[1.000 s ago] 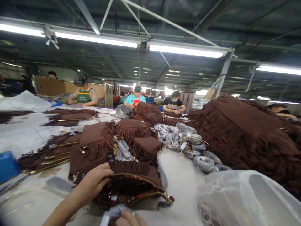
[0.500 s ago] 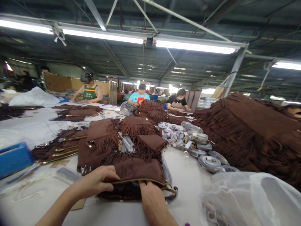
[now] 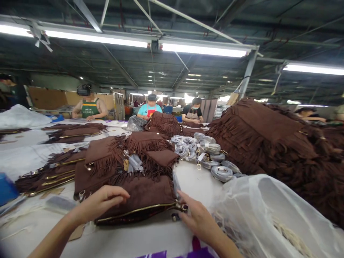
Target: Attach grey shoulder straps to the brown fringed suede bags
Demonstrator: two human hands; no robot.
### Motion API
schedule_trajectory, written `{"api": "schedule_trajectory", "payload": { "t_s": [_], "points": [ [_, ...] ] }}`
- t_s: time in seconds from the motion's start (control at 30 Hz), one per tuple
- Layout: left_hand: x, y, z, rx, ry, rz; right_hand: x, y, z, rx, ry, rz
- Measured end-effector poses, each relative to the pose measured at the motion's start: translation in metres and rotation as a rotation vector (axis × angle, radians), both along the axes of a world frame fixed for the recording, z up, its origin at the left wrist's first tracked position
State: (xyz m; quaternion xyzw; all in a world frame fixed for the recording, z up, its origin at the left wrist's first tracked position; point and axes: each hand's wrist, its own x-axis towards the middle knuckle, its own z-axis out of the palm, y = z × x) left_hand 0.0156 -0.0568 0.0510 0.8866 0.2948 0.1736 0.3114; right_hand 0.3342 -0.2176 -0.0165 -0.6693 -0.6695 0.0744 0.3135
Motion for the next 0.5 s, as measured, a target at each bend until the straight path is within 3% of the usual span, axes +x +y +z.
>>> {"api": "schedule_trajectory", "payload": {
  "t_s": [0.1, 0.2, 0.3, 0.4, 0.5],
  "points": [
    [-0.009, -0.002, 0.009, 0.014, -0.027, 0.075, -0.001, 0.003, 0.004, -0.095, 0.136, 0.01],
    [-0.036, -0.001, 0.021, 0.029, -0.063, 0.202, -0.003, 0.005, 0.013, -0.153, 0.38, 0.003],
    [-0.057, -0.011, 0.028, -0.017, 0.009, 0.259, -0.002, 0.002, 0.025, -0.31, 0.61, 0.062],
    [-0.064, -0.029, 0.019, -0.065, 0.113, 0.244, 0.001, -0.009, 0.029, -0.415, 0.639, 0.078],
    [-0.062, -0.04, -0.006, 0.014, 0.217, 0.185, 0.003, -0.026, 0.027, -0.468, 0.644, 0.075]
  ]
}}
